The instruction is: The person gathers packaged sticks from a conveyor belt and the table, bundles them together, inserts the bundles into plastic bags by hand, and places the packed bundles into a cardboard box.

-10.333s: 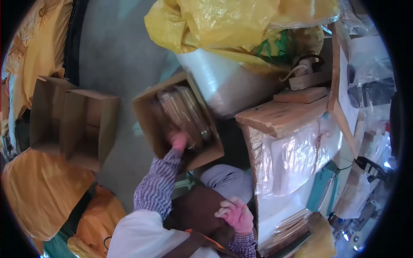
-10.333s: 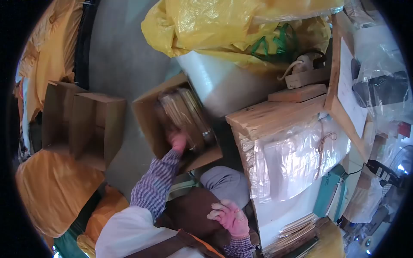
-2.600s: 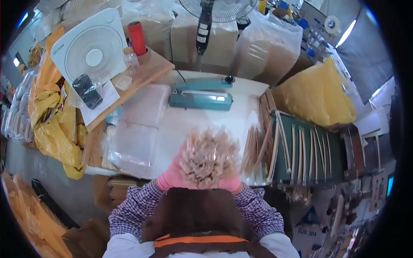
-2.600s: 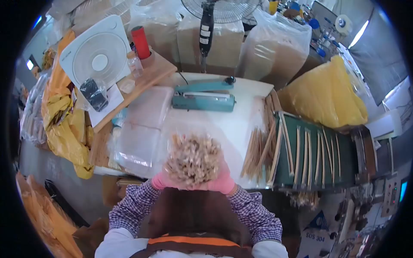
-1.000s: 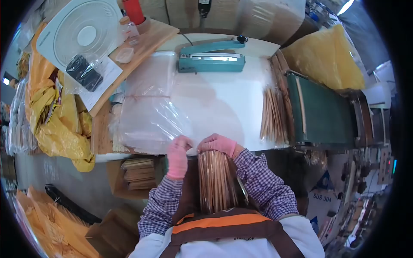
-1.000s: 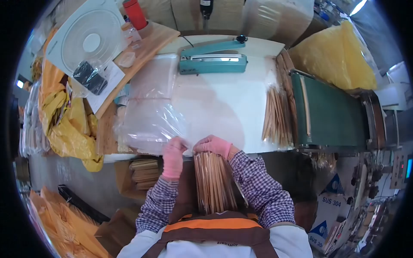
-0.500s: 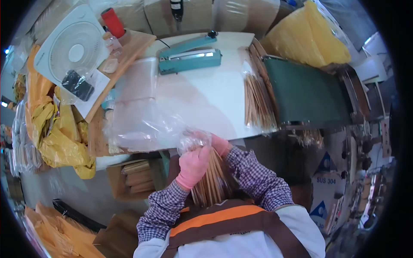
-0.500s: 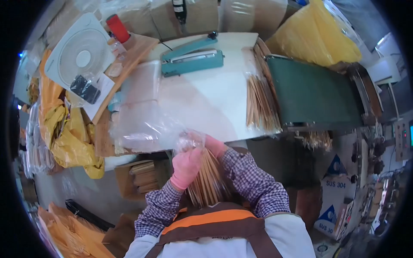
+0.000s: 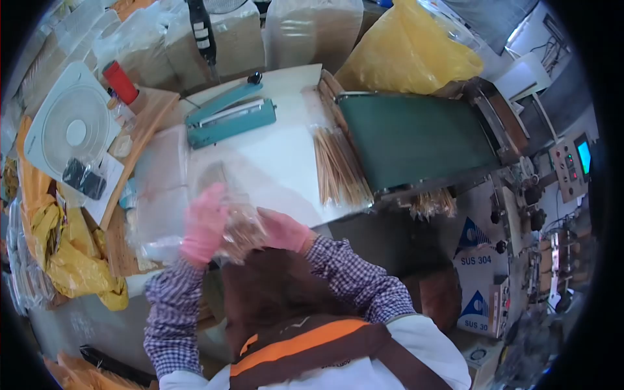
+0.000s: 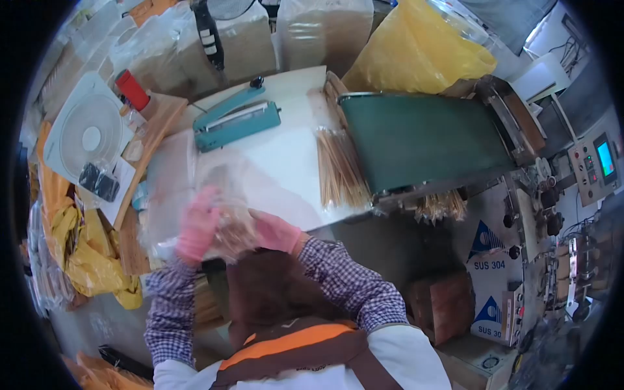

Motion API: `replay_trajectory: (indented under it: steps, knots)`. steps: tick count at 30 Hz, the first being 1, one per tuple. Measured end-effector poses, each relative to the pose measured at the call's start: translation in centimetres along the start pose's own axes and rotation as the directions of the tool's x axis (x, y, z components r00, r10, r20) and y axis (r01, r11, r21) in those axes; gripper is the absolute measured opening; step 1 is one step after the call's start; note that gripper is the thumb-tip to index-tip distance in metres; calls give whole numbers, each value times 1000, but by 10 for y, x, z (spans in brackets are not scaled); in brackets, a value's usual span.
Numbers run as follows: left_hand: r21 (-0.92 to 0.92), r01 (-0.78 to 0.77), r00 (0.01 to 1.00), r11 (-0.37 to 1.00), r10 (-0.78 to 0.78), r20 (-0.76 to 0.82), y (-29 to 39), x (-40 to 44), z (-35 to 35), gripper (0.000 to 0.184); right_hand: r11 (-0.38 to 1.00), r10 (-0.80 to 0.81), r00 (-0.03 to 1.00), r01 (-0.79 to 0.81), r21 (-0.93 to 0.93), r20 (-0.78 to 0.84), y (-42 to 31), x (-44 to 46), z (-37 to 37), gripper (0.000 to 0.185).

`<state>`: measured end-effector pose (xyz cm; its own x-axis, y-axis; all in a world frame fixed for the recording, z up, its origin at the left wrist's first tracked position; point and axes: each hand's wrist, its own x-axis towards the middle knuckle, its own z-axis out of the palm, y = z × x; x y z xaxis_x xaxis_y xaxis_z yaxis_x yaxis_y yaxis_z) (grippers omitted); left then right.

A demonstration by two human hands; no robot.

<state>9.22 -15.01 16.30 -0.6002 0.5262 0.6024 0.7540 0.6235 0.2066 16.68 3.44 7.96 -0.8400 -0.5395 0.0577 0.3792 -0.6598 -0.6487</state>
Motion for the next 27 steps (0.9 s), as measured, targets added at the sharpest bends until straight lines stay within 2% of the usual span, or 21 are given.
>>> replay_trajectory:
  steps: [1, 2, 3, 4, 5, 6, 7, 8, 9, 10, 13, 14, 16, 17, 18, 19, 20, 22, 24, 25, 27]
  knots:
    - [61, -11, 996, 998, 6, 90, 11, 19, -14, 25, 913, 105, 983, -156, 378, 150, -21, 12, -13, 44]
    - [123, -32, 983, 992, 9, 185, 34, 38, -42, 23, 955, 220, 971, -234, -180, -96, -48, 10, -32, 52]
    - [183, -55, 960, 982, 2, 279, 47, 46, -53, 21, 671, 167, 915, -379, -638, -368, -74, 1, -54, 62]
    - [65, -33, 953, 997, 12, 304, 47, 46, -43, 18, 293, -160, 771, -559, -776, -616, -87, -1, -72, 72]
    - [-55, -1, 942, 998, 19, 334, 44, 38, -28, 16, -72, -540, 570, -764, -641, -619, -97, -4, -90, 84]
    - [-166, 95, 913, 982, -19, 407, 32, 21, -3, 14, 20, -618, 450, -811, -585, -644, -111, -10, -110, 89]
    - [-252, 203, 923, 946, -99, 373, 31, 8, 21, 11, 114, -680, 323, -840, -530, -658, -124, -12, -128, 94]
    - [-188, 233, 870, 954, -118, 478, 27, -11, 44, 12, 31, -722, 255, -917, -398, -643, -127, -8, -140, 93]
    - [-242, 304, 878, 922, -172, 447, 28, -36, 68, 16, -40, -761, 191, -968, -249, -620, -122, -6, -149, 91]
    - [-211, 338, 831, 917, -186, 524, 28, -57, 86, 18, -103, -799, 135, -991, -88, -587, -115, -4, -154, 89]
    - [-191, 427, 794, 884, -265, 548, 45, -66, 73, 23, -166, -623, 305, -951, -260, -720, -105, 3, -138, 85]
    - [-138, 364, 821, 921, -247, 514, 42, -75, 67, 25, -222, -669, 419, -901, -372, -614, -86, -5, -148, 83]
    - [-16, 241, 875, 970, -210, 437, 31, -101, 58, 29, -300, -625, 442, -897, -324, -644, -60, -18, -157, 81]
    - [-124, 420, 848, 899, -339, 407, 22, -120, 64, 30, -338, -606, 454, -890, -306, -653, -53, -22, -154, 80]
    - [-237, 571, 798, 786, -463, 387, 11, -143, 73, 31, -378, -647, 504, -864, -332, -573, -49, -29, -151, 72]
    - [-271, 589, 792, 761, -477, 381, -11, -147, 78, 29, -354, -616, 485, -874, -332, -620, -53, -30, -145, 70]
    - [-348, 644, 763, 681, -539, 356, -17, -118, 69, 28, -342, -574, 468, -883, -323, -672, -62, -30, -137, 67]
    - [-553, 695, 674, 460, -684, 278, -4, -42, 36, 25, -292, -482, 441, -895, -336, -757, -62, -45, -128, 64]
    - [-419, 577, 811, 701, -553, 190, 27, -30, 16, 24, -188, -396, 424, -906, -380, -815, -68, -53, -123, 63]
    - [-341, 489, 871, 803, -468, 149, 36, -24, 11, 24, -201, -384, 405, -914, -353, -830, -69, -56, -115, 64]
    - [-89, 403, 831, 911, -323, 453, 40, -85, 63, 23, -247, -362, 386, -918, -312, -849, -54, -70, -92, 65]
